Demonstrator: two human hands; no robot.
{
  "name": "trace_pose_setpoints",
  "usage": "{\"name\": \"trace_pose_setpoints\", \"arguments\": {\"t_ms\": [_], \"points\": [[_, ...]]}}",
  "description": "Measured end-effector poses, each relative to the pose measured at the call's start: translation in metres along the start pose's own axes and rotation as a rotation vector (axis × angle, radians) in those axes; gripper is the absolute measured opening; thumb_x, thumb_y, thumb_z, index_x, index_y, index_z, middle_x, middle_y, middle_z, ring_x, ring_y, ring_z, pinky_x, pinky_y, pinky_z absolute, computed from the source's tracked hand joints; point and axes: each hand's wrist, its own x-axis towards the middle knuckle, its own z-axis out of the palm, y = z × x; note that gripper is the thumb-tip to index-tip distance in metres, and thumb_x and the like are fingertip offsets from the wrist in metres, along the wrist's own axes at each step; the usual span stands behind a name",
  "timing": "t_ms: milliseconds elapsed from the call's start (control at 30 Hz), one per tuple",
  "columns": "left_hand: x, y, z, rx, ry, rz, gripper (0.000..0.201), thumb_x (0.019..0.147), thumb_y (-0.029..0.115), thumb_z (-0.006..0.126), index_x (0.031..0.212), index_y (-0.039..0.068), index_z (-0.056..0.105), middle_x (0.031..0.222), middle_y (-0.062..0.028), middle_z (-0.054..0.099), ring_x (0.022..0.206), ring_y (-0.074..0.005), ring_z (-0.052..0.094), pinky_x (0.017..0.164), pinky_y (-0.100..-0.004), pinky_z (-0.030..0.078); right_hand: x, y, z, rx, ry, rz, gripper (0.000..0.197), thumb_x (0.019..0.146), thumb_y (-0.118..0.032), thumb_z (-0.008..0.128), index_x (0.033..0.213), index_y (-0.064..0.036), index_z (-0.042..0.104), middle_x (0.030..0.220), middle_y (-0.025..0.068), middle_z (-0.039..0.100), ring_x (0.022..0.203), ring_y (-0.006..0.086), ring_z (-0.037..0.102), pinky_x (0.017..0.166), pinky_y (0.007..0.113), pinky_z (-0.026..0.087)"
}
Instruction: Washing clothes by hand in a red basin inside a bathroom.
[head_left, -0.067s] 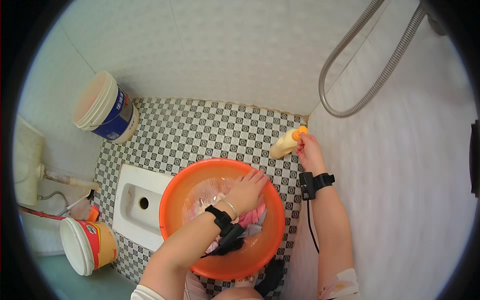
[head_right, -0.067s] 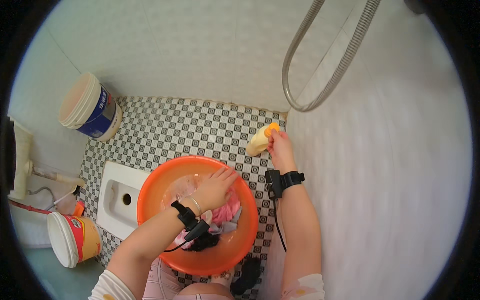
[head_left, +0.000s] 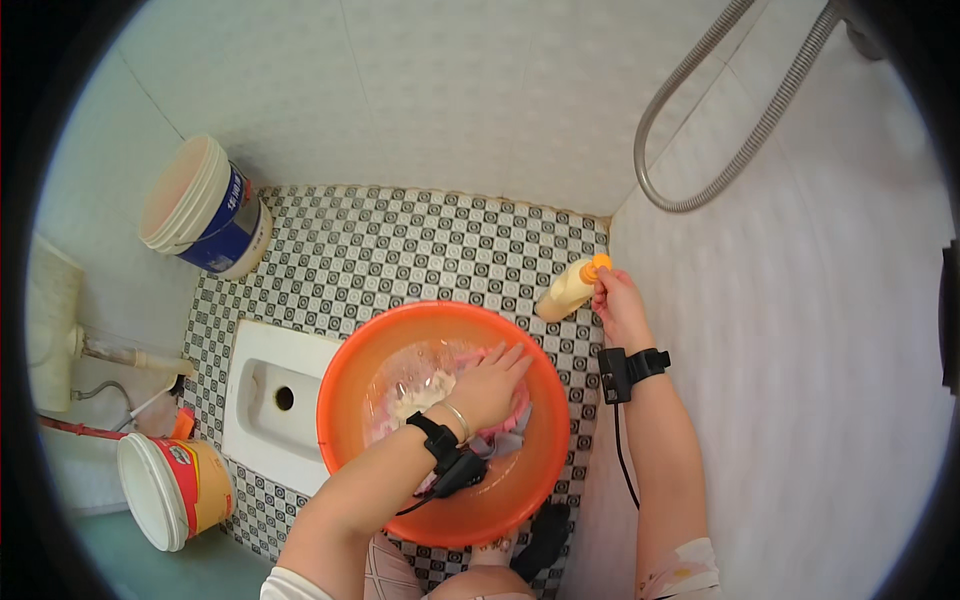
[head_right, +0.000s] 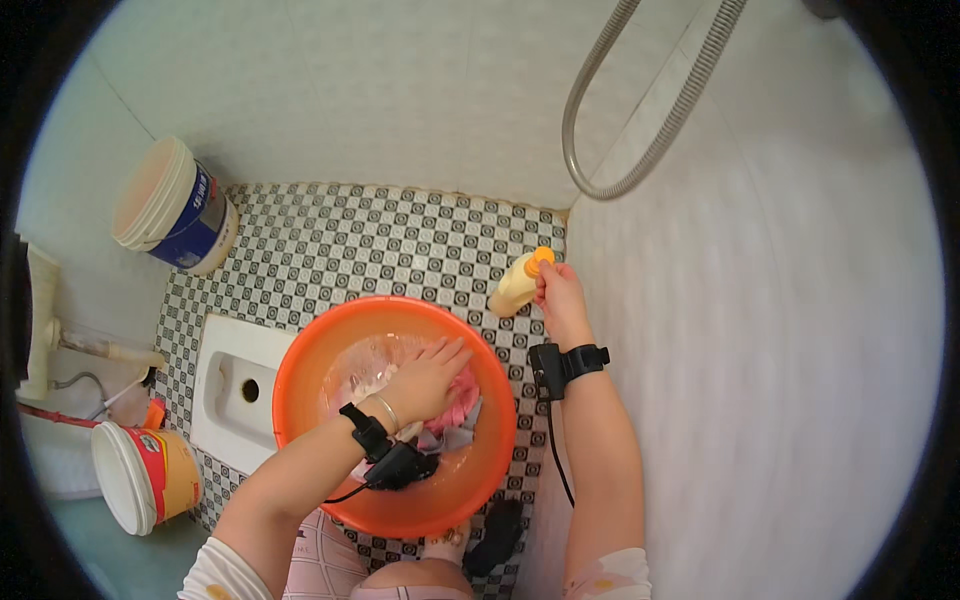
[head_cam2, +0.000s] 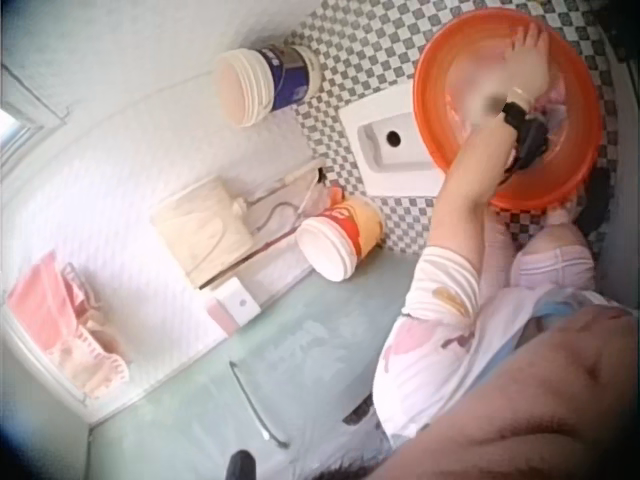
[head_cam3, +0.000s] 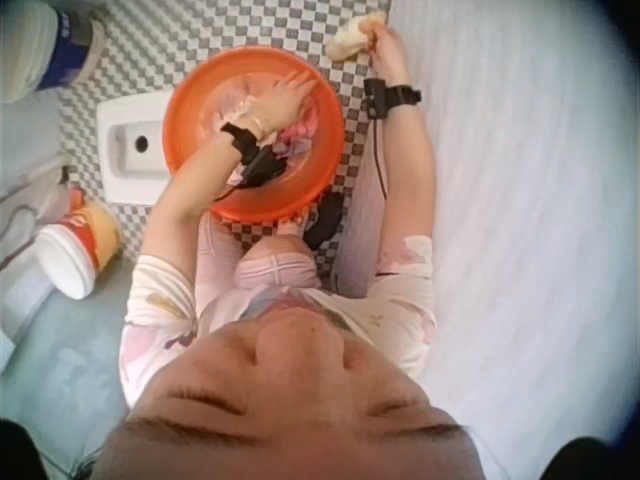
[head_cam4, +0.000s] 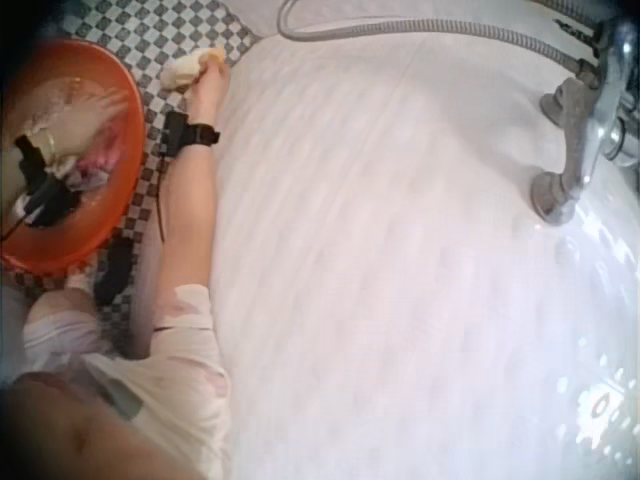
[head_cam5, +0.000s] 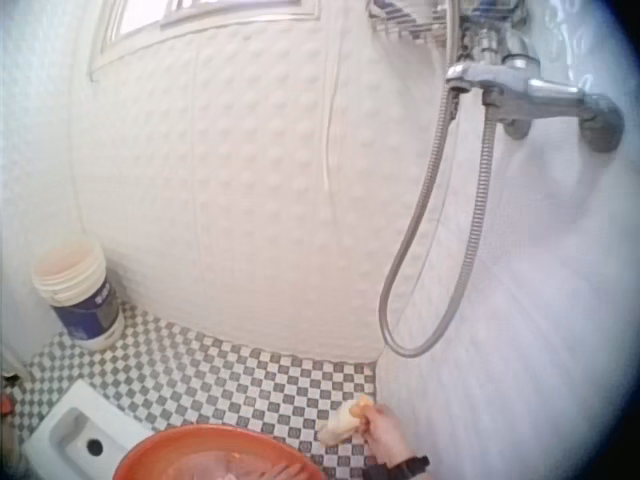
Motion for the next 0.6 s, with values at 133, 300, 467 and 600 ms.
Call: {"name": "trace_pose_setpoints", "arguments": {"t_ms": [133, 300, 467, 600], "points": [[-0.064, 0.017, 0.021, -0.064, -0.077, 0.023, 0.052, 0.084, 0.020, 0.056, 0.132, 0.005, 0.045, 0.142, -0.0154, 0.040, 0.130, -0.0356, 0.040, 0.100, -0.0491, 0.039, -0.075, 0.024, -0.013, -0.068, 0.089, 0.033, 0.012, 0.093, -0.020, 0.056, 0.087, -0.0114, 0.049, 0.067, -0.0032, 0.048, 0.057, 0.0069, 0.043, 0.053, 0.022, 0.038], [-0.128, 0.048, 0.048, -0.074, -0.507, -0.002, 0.035, 0.085, 0.024, 0.052, 0.114, 0.005, 0.062, 0.119, -0.0165, 0.061, 0.110, -0.0342, 0.059, 0.093, -0.0470, 0.044, -0.168, 0.054, -0.033, -0.114, 0.224, 0.080, 0.012, 0.095, -0.023, 0.054, 0.091, -0.0115, 0.051, 0.069, -0.0024, 0.050, 0.058, 0.0084, 0.044, 0.055, 0.024, 0.039], [-0.193, 0.066, 0.127, 0.062, -0.614, 0.115, 0.027, 0.082, 0.027, 0.057, 0.094, 0.008, 0.072, 0.096, -0.0123, 0.070, 0.087, -0.0294, 0.068, 0.078, -0.0431, 0.051, -0.222, 0.092, -0.069, 0.135, 0.334, 0.197, 0.019, 0.096, -0.030, 0.052, 0.091, -0.0115, 0.054, 0.068, -0.0006, 0.053, 0.056, 0.0108, 0.049, 0.053, 0.026, 0.042], [-0.239, 0.071, 0.153, 0.183, -0.488, 0.100, 0.019, 0.081, 0.015, 0.058, 0.090, 0.011, 0.074, 0.090, -0.0090, 0.070, 0.081, -0.0252, 0.068, 0.067, -0.0394, 0.054, -0.281, 0.125, -0.072, 0.270, 0.404, 0.243, 0.023, 0.095, -0.037, 0.053, 0.088, -0.0161, 0.058, 0.070, -0.0028, 0.059, 0.060, 0.0109, 0.054, 0.057, 0.025, 0.046]]}}
